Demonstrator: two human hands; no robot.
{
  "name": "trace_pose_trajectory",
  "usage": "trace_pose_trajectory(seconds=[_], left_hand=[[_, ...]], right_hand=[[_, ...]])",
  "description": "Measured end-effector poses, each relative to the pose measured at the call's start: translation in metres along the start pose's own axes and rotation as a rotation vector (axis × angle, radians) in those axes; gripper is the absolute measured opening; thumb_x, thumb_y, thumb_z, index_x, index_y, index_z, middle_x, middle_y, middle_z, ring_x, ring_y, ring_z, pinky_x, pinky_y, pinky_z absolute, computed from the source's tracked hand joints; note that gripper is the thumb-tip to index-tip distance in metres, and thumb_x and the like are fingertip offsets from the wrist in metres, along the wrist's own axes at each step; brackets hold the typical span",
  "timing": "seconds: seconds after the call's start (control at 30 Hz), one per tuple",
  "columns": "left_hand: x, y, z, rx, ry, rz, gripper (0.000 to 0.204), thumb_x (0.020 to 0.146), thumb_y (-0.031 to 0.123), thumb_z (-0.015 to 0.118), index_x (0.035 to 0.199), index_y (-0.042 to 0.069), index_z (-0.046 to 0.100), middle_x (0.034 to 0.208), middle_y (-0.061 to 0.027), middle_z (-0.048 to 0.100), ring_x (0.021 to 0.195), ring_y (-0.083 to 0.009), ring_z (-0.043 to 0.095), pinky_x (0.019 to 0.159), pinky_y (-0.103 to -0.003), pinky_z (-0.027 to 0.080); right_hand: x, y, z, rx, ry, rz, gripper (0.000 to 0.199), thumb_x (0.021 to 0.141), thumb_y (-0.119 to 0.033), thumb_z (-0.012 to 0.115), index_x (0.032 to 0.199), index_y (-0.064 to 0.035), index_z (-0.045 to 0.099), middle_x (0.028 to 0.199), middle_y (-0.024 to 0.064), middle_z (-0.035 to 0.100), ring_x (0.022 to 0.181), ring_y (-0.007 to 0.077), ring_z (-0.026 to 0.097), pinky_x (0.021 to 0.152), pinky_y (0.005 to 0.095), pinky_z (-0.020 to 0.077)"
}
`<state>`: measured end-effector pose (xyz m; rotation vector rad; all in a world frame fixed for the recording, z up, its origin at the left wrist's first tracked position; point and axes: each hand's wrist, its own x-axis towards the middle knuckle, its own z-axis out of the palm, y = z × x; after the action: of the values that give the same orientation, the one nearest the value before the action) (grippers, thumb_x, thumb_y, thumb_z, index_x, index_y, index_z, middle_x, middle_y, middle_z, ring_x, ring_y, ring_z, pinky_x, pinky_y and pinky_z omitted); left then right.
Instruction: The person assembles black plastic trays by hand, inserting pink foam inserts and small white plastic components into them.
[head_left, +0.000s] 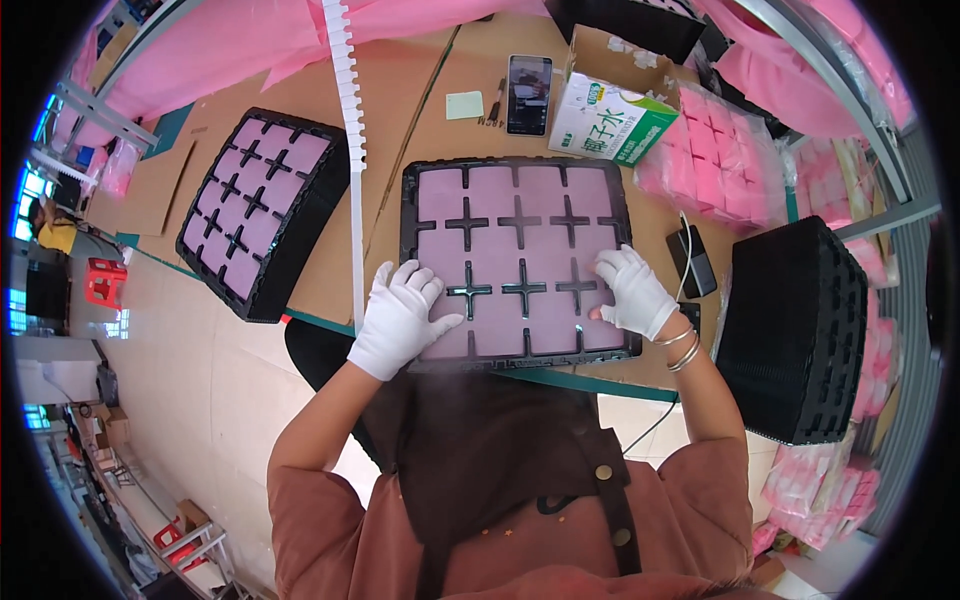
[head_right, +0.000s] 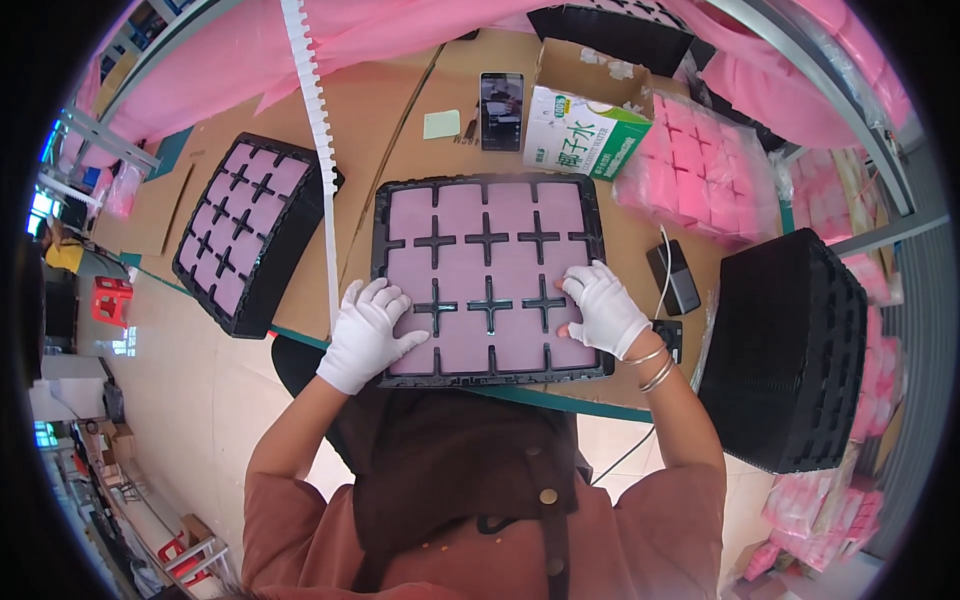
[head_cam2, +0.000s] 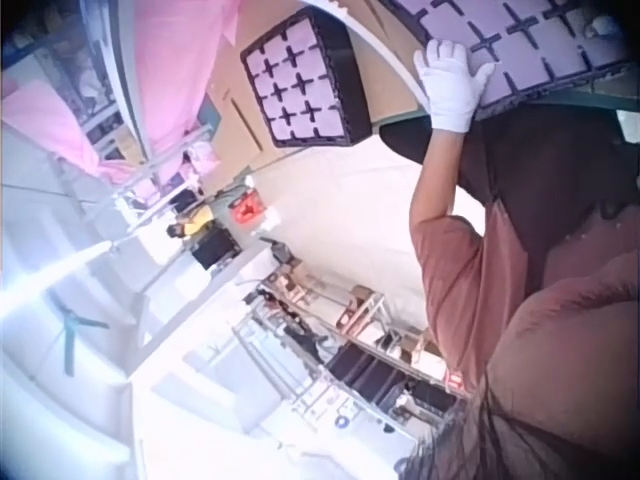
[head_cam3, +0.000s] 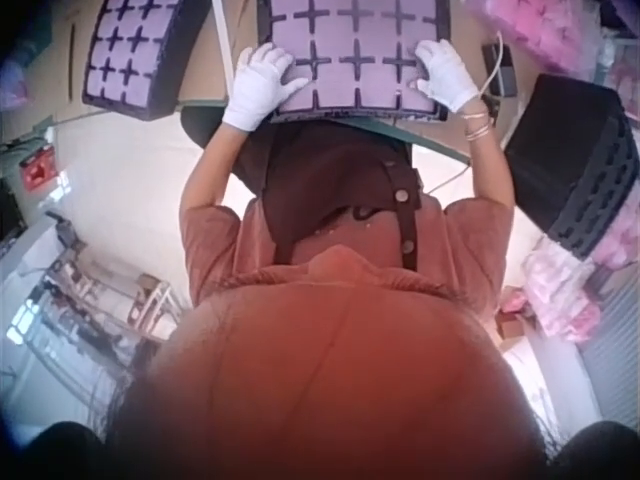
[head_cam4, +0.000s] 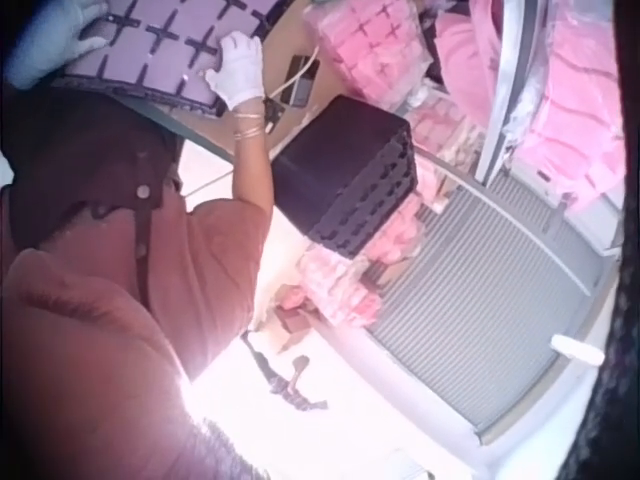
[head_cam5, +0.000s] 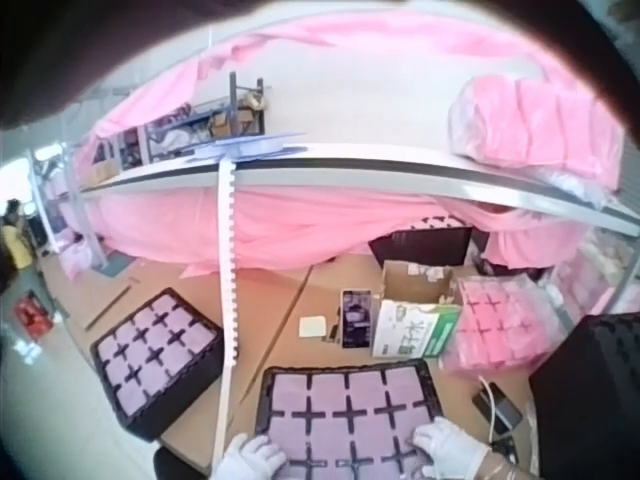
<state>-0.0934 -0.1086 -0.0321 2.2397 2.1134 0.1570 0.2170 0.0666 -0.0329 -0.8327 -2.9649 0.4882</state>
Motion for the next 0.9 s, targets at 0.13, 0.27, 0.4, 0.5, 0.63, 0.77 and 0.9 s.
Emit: trace_pose_trajectory(seconds=[0.13,0.27,0.4,0.5,0.63,0.77,0.9], left_hand=[[-0.036,-0.006,-0.004,0.063,0.022,-0.052,0.075,0.073,0.047,0.070,0.132,0.007,0.046,0.124,-0.0169,0.051,0.117,-0.0325,0.049,0.102,-0.046,0.034],[-0.058,-0.010,0.022,-0.541,0.129,-0.457,0.069,0.073,0.032,0.076,0.128,-0.001,0.048,0.111,-0.0223,0.056,0.097,-0.0308,0.058,0.079,-0.033,0.049],[-0.047,-0.008,0.061,-0.807,0.308,-0.678,0.050,0.074,0.027,0.076,0.109,-0.006,0.062,0.085,-0.0156,0.060,0.076,-0.0213,0.058,0.070,-0.032,0.048],[-0.047,0.004,0.063,-0.707,0.389,-0.663,0.041,0.074,0.018,0.074,0.107,-0.005,0.062,0.087,-0.0144,0.059,0.075,-0.0224,0.057,0.070,-0.032,0.048],[-0.054,0.017,0.050,-0.693,0.490,-0.654,0.038,0.076,0.005,0.069,0.111,-0.004,0.057,0.096,-0.0135,0.057,0.081,-0.0203,0.056,0.073,-0.030,0.048],[-0.075,0.032,0.037,-1.372,0.562,-0.672,0.044,0.084,-0.003,0.058,0.124,-0.003,0.041,0.112,-0.0107,0.056,0.103,-0.0126,0.054,0.088,-0.026,0.044],[-0.121,0.021,0.006,-1.533,0.840,-0.649,0.048,0.083,-0.001,0.060,0.127,0.000,0.040,0.115,-0.0091,0.055,0.106,-0.0134,0.052,0.091,-0.026,0.041]], right_hand=[[-0.032,0.002,0.001,-0.075,-0.095,0.052,0.086,0.058,-0.028,0.082,0.131,-0.0021,0.045,0.137,0.0172,0.041,0.132,0.0357,0.032,0.111,0.0395,0.0273],[-0.052,0.023,0.033,0.290,0.227,0.194,0.091,0.062,-0.027,0.082,0.135,0.0005,0.037,0.137,0.0213,0.039,0.128,0.0382,0.036,0.107,0.0400,0.0318],[-0.047,0.051,0.086,0.424,0.515,0.646,0.046,0.082,-0.029,0.071,0.110,0.0044,0.059,0.102,0.0204,0.062,0.091,0.0321,0.062,0.081,0.0369,0.0485],[-0.043,0.048,0.096,0.454,0.729,0.655,0.035,0.088,-0.030,0.064,0.088,0.0043,0.065,0.086,0.0174,0.065,0.081,0.0306,0.064,0.074,0.0364,0.0487],[-0.048,0.040,0.088,0.400,0.696,0.620,0.041,0.089,-0.035,0.061,0.079,0.0046,0.064,0.087,0.0186,0.063,0.081,0.0332,0.062,0.073,0.0368,0.0477],[-0.053,0.029,0.072,0.394,0.726,0.560,0.049,0.092,-0.042,0.054,0.091,0.0071,0.063,0.098,0.0182,0.063,0.091,0.0304,0.059,0.082,0.0361,0.0449],[-0.048,-0.031,0.017,1.105,0.763,0.318,0.070,0.089,-0.059,0.048,0.109,0.0070,0.059,0.106,0.0081,0.060,0.096,0.0147,0.053,0.086,0.0282,0.0401]])
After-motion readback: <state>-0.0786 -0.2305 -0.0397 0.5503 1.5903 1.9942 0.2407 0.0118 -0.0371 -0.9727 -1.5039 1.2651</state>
